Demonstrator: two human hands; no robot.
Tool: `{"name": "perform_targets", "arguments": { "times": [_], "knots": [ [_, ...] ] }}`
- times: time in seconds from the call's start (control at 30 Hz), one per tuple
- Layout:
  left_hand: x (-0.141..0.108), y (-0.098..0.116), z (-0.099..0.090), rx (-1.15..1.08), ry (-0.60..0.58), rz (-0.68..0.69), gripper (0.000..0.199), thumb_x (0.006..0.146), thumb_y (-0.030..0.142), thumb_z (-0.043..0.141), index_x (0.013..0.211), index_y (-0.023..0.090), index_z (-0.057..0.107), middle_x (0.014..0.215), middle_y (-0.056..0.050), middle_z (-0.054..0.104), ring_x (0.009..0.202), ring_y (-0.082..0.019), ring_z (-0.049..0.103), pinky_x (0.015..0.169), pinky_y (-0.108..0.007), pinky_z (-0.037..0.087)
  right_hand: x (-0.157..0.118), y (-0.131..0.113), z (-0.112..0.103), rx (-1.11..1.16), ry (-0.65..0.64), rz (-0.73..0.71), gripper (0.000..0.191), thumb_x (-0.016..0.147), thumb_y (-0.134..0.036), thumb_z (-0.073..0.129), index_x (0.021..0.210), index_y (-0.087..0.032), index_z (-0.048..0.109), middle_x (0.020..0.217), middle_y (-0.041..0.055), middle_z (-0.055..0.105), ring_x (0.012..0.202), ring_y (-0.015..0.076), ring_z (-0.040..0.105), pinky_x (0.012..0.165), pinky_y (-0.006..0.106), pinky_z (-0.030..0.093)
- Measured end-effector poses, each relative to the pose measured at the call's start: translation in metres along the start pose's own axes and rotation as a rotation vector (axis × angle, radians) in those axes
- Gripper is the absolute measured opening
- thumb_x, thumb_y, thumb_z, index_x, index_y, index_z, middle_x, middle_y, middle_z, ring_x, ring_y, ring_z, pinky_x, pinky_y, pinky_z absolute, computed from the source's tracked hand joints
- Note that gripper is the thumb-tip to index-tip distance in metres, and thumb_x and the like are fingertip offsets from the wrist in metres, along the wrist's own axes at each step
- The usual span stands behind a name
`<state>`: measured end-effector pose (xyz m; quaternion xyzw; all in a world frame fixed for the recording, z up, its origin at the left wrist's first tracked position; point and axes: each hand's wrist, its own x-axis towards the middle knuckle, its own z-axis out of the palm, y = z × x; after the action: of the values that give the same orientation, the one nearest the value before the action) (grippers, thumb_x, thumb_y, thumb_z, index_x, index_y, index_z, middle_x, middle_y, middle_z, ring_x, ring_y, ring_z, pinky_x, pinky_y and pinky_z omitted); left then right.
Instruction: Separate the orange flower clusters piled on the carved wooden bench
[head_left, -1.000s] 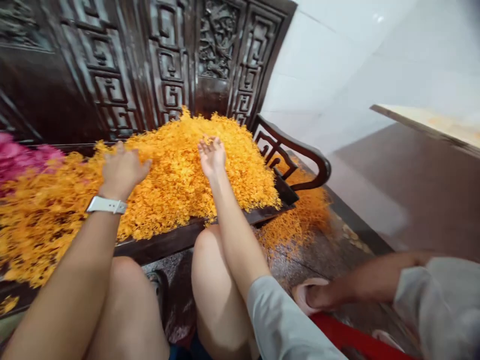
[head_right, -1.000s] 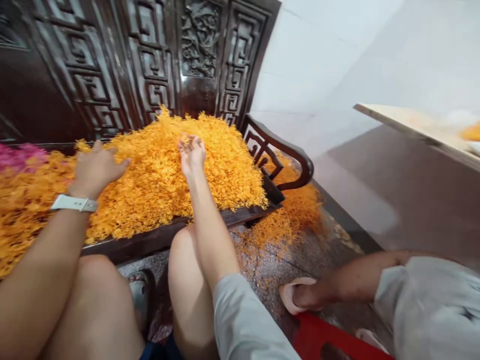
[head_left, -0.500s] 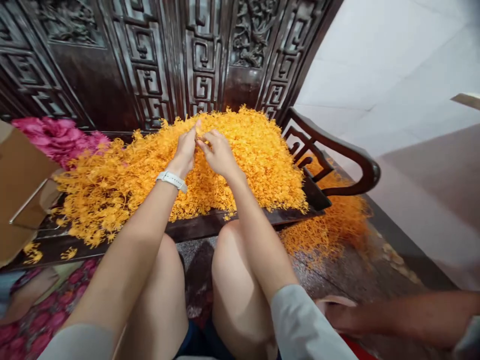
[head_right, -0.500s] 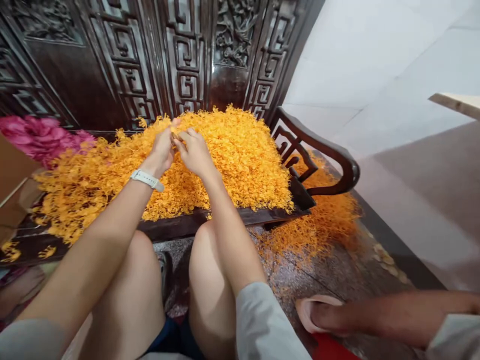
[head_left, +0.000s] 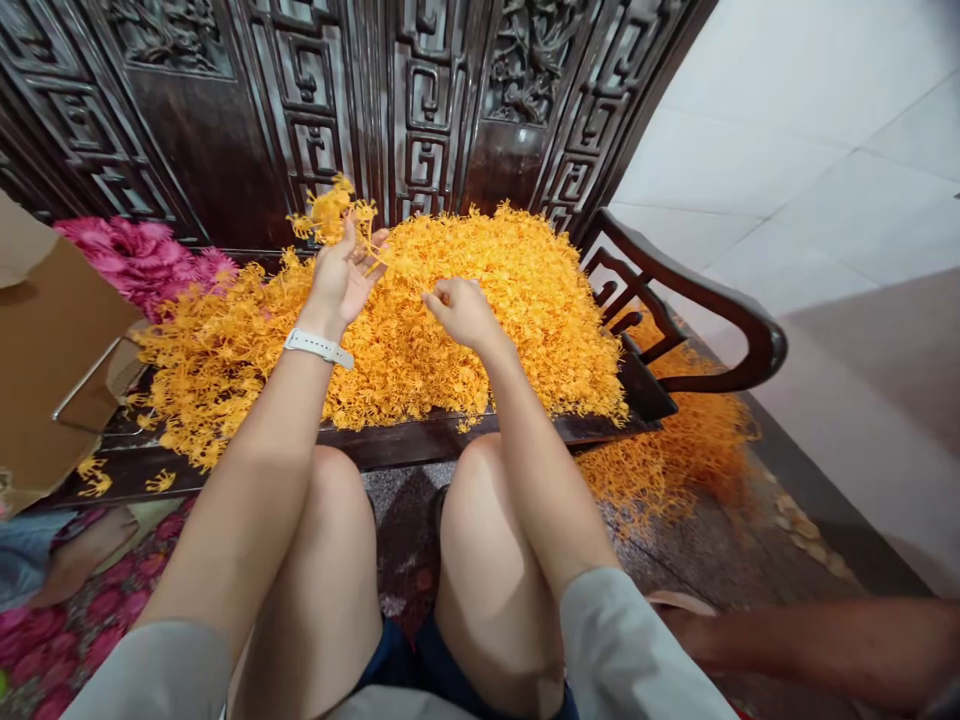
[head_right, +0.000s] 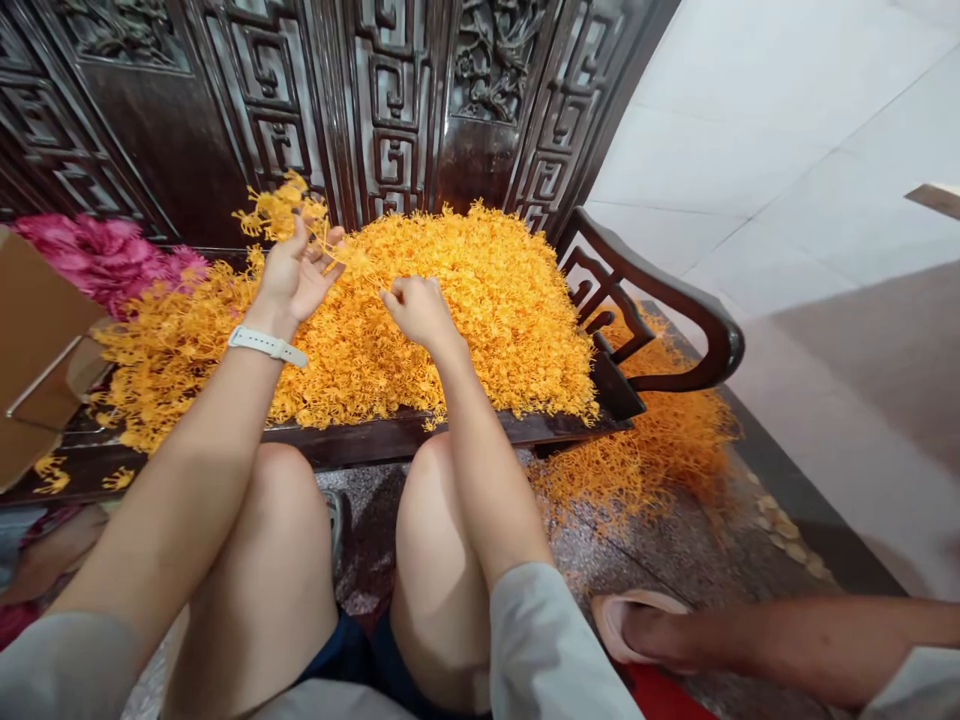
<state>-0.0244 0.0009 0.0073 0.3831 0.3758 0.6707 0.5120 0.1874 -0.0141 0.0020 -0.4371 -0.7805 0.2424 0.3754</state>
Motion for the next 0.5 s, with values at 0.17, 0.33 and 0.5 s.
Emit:
{"name": "perform_targets", "arguments": {
  "times": [0.17, 0.33, 0.5],
  "knots": [
    [0.009, 0.005, -0.019, 0.007, 0.047, 0.093, 0.057, 0.091, 0.077, 0.068, 0.123, 0.031, 0.071, 0.139, -0.010, 0.072, 0.138, -0.029, 0.060, 0.098, -0.039, 0.057, 0.001, -0.014, -0.001, 0.240, 0.027, -0.016, 0.049, 0.091, -0.050, 0.082, 0.064, -0.022, 0.053, 0.075, 0.0004, 0.049, 0.080, 0.0175, 0.050, 0.097, 0.041, 0.049],
    [0.019, 0.001, -0.045, -0.011, 0.148, 0.047, 0.048, 0.097, 0.070, 0.063, 0.121, 0.030, 0.074, 0.146, -0.011, 0.066, 0.141, -0.027, 0.057, 0.103, -0.038, 0.058, 0.004, -0.006, 0.000, 0.670, 0.051, 0.260, 0.046, 0.081, -0.056, 0.090, 0.075, -0.022, 0.060, 0.072, -0.0023, 0.051, 0.064, 0.0113, 0.048, 0.058, 0.028, 0.046],
    [0.020, 0.000, -0.050, 0.059, 0.208, 0.001, 0.042, 0.095, 0.064, 0.068, 0.120, 0.031, 0.075, 0.146, -0.010, 0.064, 0.137, -0.030, 0.057, 0.099, -0.039, 0.062, 0.013, 0.007, 0.001, 0.873, 0.239, 0.399, 0.044, 0.082, -0.059, 0.088, 0.084, -0.022, 0.063, 0.084, -0.0011, 0.060, 0.055, 0.0073, 0.045, 0.050, 0.028, 0.041]
  ]
}}
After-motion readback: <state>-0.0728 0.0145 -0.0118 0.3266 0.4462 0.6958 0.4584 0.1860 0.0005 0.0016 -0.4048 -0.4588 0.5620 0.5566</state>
